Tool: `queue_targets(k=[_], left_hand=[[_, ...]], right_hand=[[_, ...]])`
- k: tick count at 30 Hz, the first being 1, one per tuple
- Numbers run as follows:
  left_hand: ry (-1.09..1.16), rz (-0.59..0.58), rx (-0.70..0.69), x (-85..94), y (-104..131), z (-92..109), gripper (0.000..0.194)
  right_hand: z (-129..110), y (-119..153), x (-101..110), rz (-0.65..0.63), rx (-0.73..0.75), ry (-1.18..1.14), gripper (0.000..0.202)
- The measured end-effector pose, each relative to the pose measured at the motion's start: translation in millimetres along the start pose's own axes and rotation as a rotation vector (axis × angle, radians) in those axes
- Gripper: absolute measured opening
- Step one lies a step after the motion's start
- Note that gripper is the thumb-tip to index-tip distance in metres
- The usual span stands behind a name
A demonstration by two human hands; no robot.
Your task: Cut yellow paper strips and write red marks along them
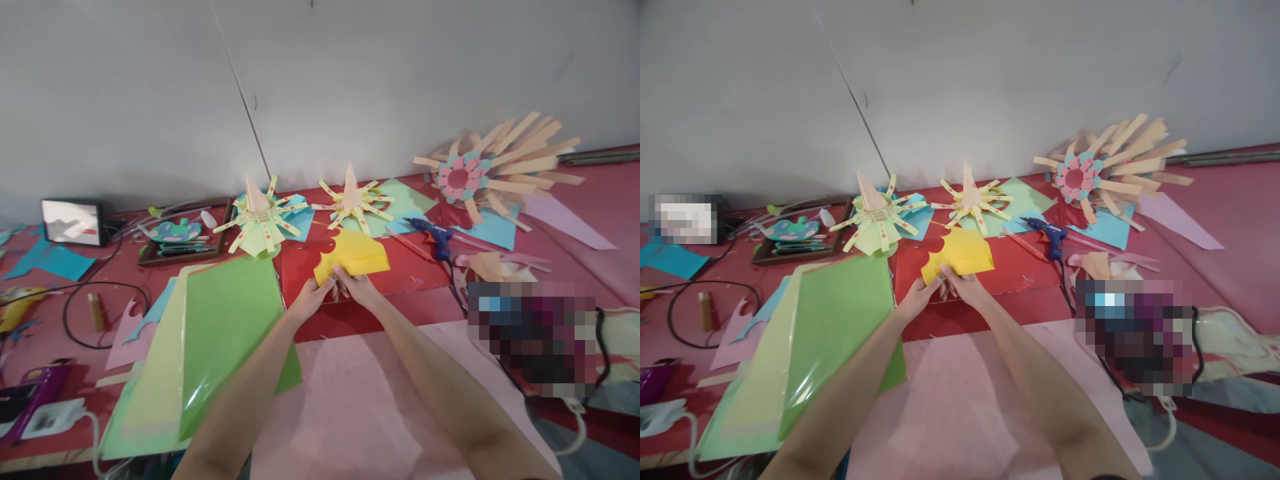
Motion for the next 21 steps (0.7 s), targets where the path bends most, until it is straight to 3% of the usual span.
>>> queue_targets(k=[8, 21], left_hand=[[0.049, -0.012, 0.008, -4.0, -2, 0, 0.051], [0.066, -0.094, -0.013, -9.5, -4, -2, 0.048]], right_hand=[[0, 1, -1, -0.021, 0.011, -0.068, 0.060], [-3, 0, 18, 0.065, 0.056, -0.012, 0.062]])
Point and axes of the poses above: each hand's wrist, its own y-axis away from the middle knuckle, its own x-axis out of the back of the hand, z = x × y, the point moved 7 cm from there along -y, towards the middle knuckle, and after that the axes turned 6 degrees about -y, right-handed, at the moved point
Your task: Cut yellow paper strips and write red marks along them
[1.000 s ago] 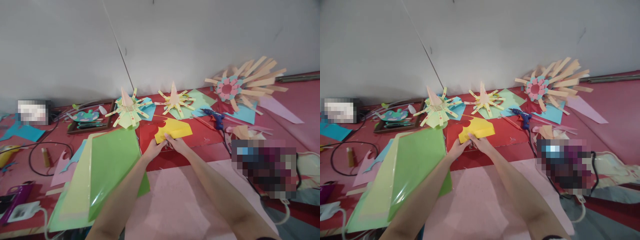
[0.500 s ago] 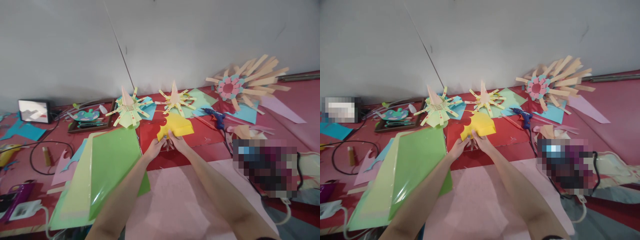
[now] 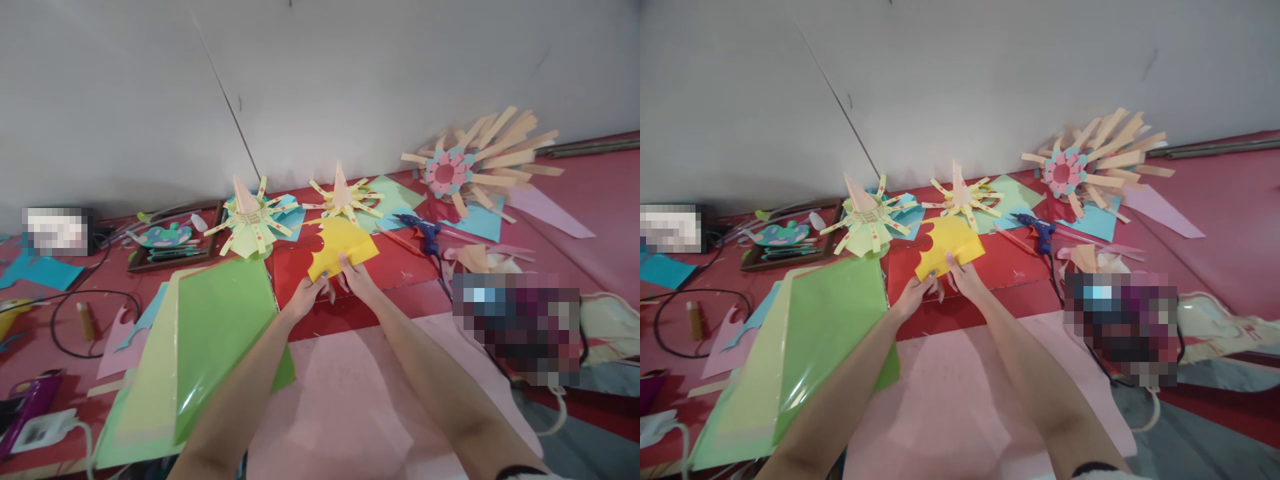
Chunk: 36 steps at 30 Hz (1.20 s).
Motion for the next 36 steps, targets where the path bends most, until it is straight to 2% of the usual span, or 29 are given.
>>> queue_targets(k=[4, 9, 16, 22, 25, 31, 36], left_hand=[[-0.005, -0.009, -0.005, 1.1, 0, 1, 0.047], [-0.030, -0.021, -0.007, 0.3, 1, 9, 0.050], [-0.033, -0.022, -0.017, -1.0, 1, 13, 0.049], [0.007, -0.004, -0.010, -0.7, 1, 12, 0.046], [0.054, 0.030, -0.009, 3.4, 1, 9, 0.046], [0.159, 0.151, -0.016, 17.4, 1, 2, 0.046], [0.156, 0.166, 0.007, 15.7, -1, 2, 0.047]], right_hand=[[-1, -2, 4, 0.009, 0.013, -0.022, 0.062], [-8, -6, 28, 0.182, 0.057, -0.106, 0.065], [-6, -10, 53, 0.324, 0.066, -0.097, 0.067], [-8, -9, 57, 0.368, 0.086, -0.087, 0.067], [-11, -8, 61, 0.417, 0.101, -0.121, 0.066], [-13, -8, 88, 0.590, 0.166, -0.240, 0.063], [-10, -10, 91, 0.593, 0.171, -0.216, 0.063]])
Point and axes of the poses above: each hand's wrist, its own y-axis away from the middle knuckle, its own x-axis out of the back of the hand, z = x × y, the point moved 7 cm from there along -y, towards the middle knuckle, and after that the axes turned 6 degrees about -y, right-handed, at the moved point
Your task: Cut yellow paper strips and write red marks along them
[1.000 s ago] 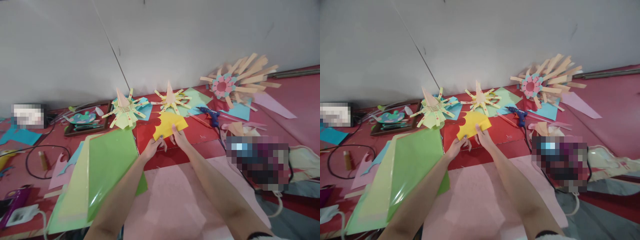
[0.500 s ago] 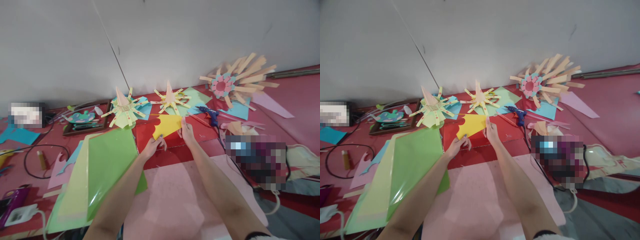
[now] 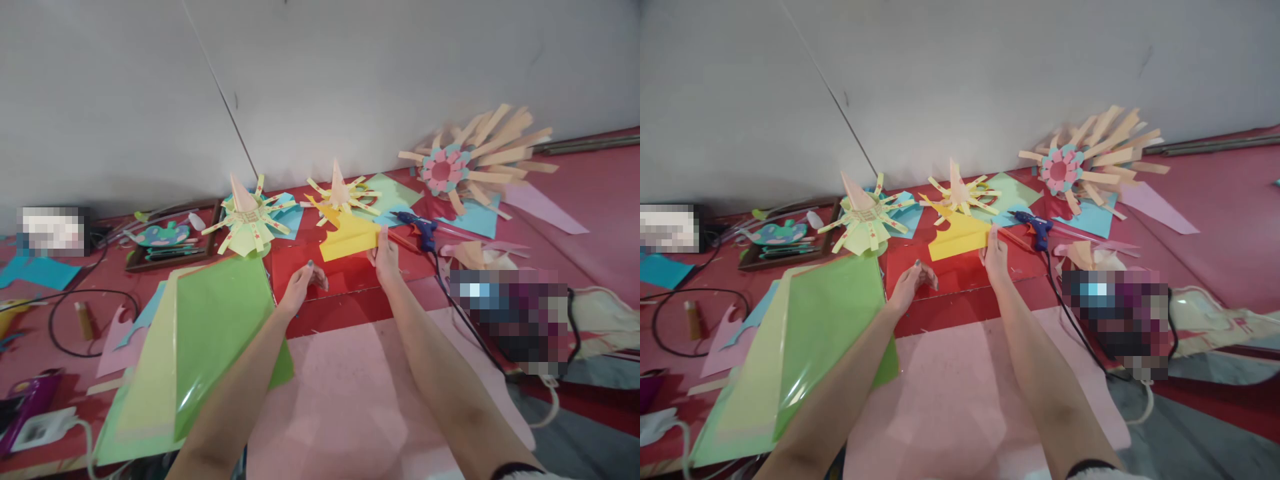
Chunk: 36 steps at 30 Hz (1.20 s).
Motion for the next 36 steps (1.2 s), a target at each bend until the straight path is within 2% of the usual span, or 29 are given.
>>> queue_targets(k=[8, 14, 19, 22, 27, 30, 33, 36], left_hand=[[-0.121, 0.026, 0.049, -0.3, -1, 0, 0.040], [-0.218, 0.008, 0.076, -0.9, 0, 0, 0.032], [-0.270, -0.004, 0.052, -1.6, 3, 6, 0.057], [-0.251, 0.019, 0.035, 0.7, 4, 6, 0.062], [-0.123, 0.052, 0.039, 5.8, 2, -1, 0.058], [-0.074, 0.050, 0.048, 6.9, 0, -4, 0.050], [-0.079, 0.049, 0.051, 6.7, -3, -6, 0.043], [-0.122, 0.076, 0.036, 7.5, -4, -6, 0.045]], right_hand=[[5, 17, -23, -0.195, -0.110, 0.200, 0.065], [9, 18, -26, -0.194, -0.128, 0.204, 0.062], [10, 17, -24, -0.175, -0.123, 0.207, 0.061], [10, 17, -24, -0.183, -0.114, 0.219, 0.063], [13, 12, -19, -0.196, -0.093, 0.219, 0.067], [15, 10, -18, -0.187, -0.109, 0.190, 0.067], [15, 10, -19, -0.193, -0.107, 0.167, 0.066], [14, 10, -20, -0.209, -0.073, 0.153, 0.064]])
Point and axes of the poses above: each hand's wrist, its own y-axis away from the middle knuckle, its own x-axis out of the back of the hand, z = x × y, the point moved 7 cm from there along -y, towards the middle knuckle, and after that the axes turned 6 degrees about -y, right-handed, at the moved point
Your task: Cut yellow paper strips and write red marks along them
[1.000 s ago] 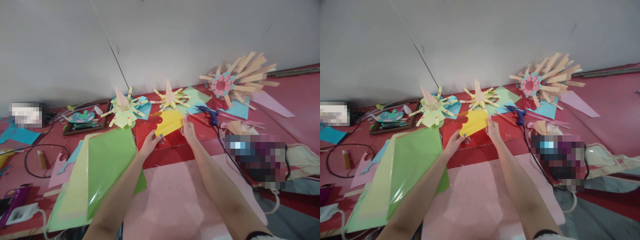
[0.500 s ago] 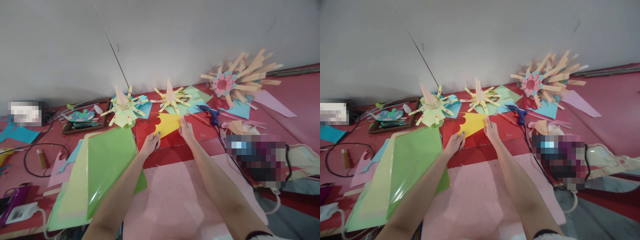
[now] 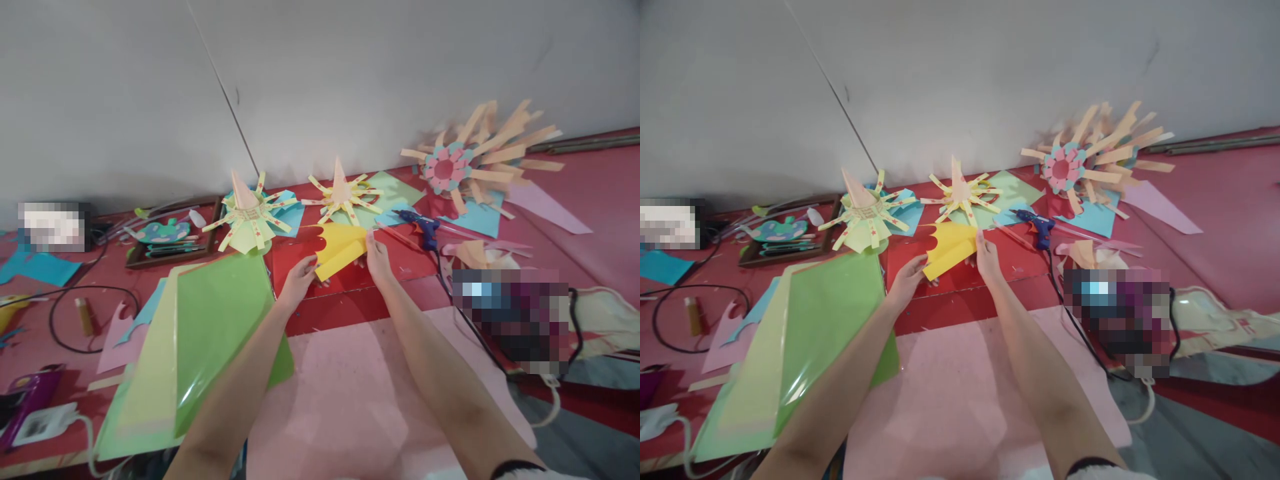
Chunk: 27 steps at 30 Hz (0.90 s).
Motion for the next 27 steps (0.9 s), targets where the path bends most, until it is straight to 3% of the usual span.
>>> queue_targets(k=[5, 8, 11, 15, 19, 21, 27], left_hand=[[-0.145, 0.194, -0.092, 13.8, 2, 3, 0.049], [-0.239, 0.350, -0.149, 26.9, 6, 8, 0.037], [-0.311, 0.419, -0.201, 33.6, 10, 17, 0.021], [-0.389, 0.407, -0.268, 30.7, 13, 27, 0.021], [-0.436, 0.328, -0.267, 21.4, 11, 24, 0.019], [-0.456, 0.308, -0.255, 19.2, 9, 19, 0.024], [-0.539, 0.301, -0.258, 18.6, 7, 13, 0.016]], right_hand=[[0, -1, 0, -0.007, 0.036, 0.017, 0.055], [-1, -1, -2, -0.040, 0.025, 0.020, 0.045], [-3, -1, -3, -0.045, 0.015, 0.007, 0.042], [-2, -2, -2, -0.014, -0.011, -0.088, 0.042], [1, -4, -1, 0.005, -0.043, -0.215, 0.041], [3, -4, -3, -0.018, -0.070, -0.251, 0.039], [8, -2, -12, -0.144, -0.224, -0.406, 0.033]])
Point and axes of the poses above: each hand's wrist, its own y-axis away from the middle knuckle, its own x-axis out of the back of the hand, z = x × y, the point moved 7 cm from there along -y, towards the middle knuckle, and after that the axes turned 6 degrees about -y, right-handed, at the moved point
